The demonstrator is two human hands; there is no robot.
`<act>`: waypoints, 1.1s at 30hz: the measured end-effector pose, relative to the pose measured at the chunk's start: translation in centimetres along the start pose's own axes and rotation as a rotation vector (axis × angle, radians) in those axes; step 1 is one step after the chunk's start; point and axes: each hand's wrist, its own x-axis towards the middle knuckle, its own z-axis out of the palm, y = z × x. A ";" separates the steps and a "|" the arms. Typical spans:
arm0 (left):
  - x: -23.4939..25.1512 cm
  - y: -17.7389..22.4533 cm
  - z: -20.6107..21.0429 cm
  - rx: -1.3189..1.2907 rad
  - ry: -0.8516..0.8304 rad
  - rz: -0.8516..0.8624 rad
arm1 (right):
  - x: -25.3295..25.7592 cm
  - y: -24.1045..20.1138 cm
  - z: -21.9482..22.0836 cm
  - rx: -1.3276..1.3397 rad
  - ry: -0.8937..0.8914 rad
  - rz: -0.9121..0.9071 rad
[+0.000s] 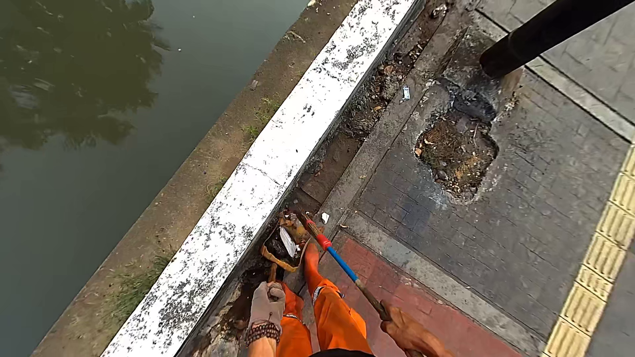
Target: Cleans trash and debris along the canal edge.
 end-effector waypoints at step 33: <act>0.5 2.8 -13.6 0.029 -0.010 0.031 | 3.0 1.3 3.0 0.483 -0.012 -0.092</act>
